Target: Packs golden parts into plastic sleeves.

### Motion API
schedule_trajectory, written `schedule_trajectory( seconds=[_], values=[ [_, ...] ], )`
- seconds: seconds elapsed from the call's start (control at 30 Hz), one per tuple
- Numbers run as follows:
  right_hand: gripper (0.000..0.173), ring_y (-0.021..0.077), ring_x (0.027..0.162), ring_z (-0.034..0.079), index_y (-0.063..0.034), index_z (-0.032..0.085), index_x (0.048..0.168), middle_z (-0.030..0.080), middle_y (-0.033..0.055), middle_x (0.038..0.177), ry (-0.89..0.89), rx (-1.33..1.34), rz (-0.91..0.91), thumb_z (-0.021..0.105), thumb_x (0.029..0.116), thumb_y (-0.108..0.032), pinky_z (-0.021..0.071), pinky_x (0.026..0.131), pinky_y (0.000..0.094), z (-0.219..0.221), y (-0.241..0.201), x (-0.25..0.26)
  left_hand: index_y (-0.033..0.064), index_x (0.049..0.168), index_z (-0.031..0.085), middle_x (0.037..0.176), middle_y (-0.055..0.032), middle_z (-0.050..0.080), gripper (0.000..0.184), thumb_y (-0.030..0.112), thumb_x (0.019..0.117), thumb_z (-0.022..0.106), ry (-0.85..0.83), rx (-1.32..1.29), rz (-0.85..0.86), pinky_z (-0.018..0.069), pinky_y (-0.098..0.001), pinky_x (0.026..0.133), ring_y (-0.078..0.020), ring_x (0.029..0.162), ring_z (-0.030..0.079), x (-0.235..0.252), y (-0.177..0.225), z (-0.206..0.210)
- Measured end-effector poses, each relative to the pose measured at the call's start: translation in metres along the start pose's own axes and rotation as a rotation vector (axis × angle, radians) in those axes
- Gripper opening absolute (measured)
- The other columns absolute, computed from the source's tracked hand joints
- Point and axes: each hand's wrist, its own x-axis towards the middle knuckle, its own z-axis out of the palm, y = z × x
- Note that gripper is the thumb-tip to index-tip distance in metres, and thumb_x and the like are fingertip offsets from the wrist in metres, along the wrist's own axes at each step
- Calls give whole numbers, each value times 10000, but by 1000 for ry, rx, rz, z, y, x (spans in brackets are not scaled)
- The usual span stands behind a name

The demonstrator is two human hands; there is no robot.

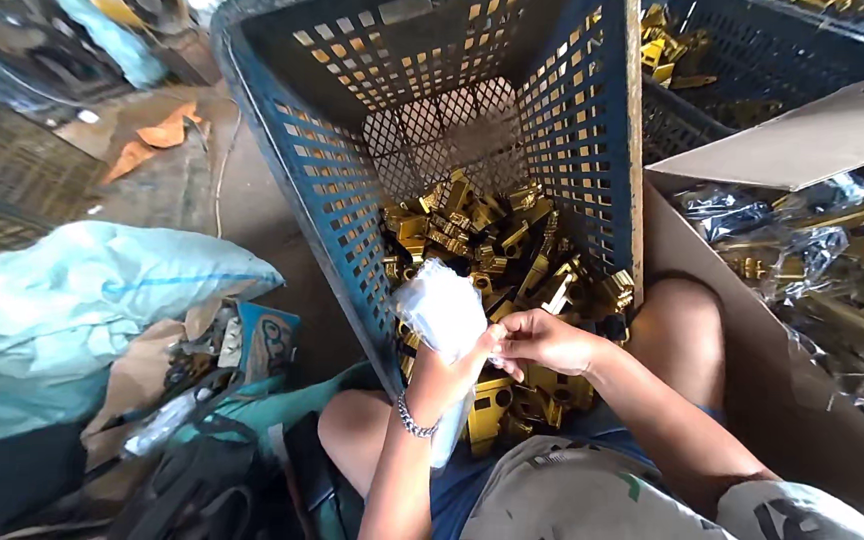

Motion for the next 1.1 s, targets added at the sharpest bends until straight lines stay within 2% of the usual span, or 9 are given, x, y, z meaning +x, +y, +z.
schedule_trajectory(
  seconds=[0.17,0.33,0.47,0.53,0.6,0.73,0.87,0.97,1.1],
  values=[
    [263,-6,453,463,-139,530,765,576,-70,620,285,-3,-41,753,887,-69,387,438,154,-3,1,-5,-116,1296,569,1035,-170,714,542,226,907,730,401,366,149,583,-377,833,-162,877,705,13,-26,-19],
    [204,-59,687,552,-7,676,793,639,-50,730,135,-501,-242,823,771,-146,466,651,157,10,-6,0,9,1126,631,860,95,667,528,152,700,907,-114,-206,21,570,-192,761,10,783,644,-2,-4,5],
    [303,-9,586,527,-99,580,690,574,-72,644,219,-649,-233,846,800,-194,453,555,204,-37,-37,0,40,1024,604,768,96,620,360,-43,707,752,188,-161,45,554,-190,706,0,718,618,7,-14,-9],
    [290,224,697,681,-13,696,928,700,112,800,389,-948,-81,882,788,-186,591,652,434,-92,-32,5,-36,1123,602,831,60,656,416,-7,727,727,319,-16,54,567,-193,756,-3,784,650,8,-21,-16],
    [605,448,1081,651,55,635,1258,673,286,1139,352,-1222,374,895,782,-212,507,941,651,-123,-23,12,-49,1173,581,916,0,712,436,5,771,740,372,-46,38,590,-252,822,-69,871,694,8,-18,-16],
    [712,488,1302,521,22,509,1433,564,303,1373,178,-1409,839,760,898,-374,392,1023,708,-101,-29,23,-78,1161,583,974,-32,724,432,41,790,769,451,-59,91,598,-243,829,-58,909,702,9,-14,-6],
    [623,461,1322,484,24,688,1245,572,263,1374,454,-1082,318,895,787,-343,309,1070,728,-106,-29,2,-127,1220,527,1035,-48,693,602,92,755,840,497,6,181,569,-222,904,-24,968,673,12,-21,-1],
    [443,196,1027,672,-31,590,1234,671,87,1166,729,-390,-202,709,809,-67,586,864,412,-91,-43,-18,-124,1192,566,1004,-50,723,574,97,735,836,489,88,239,573,-209,894,-16,943,688,18,-24,0],
    [560,246,968,725,-161,546,1378,702,87,1213,322,-157,-375,671,838,-86,640,807,435,-49,-58,-38,-99,1179,596,1001,-52,725,547,68,707,817,491,151,232,559,-197,886,1,934,679,23,-12,10]
  ],
)
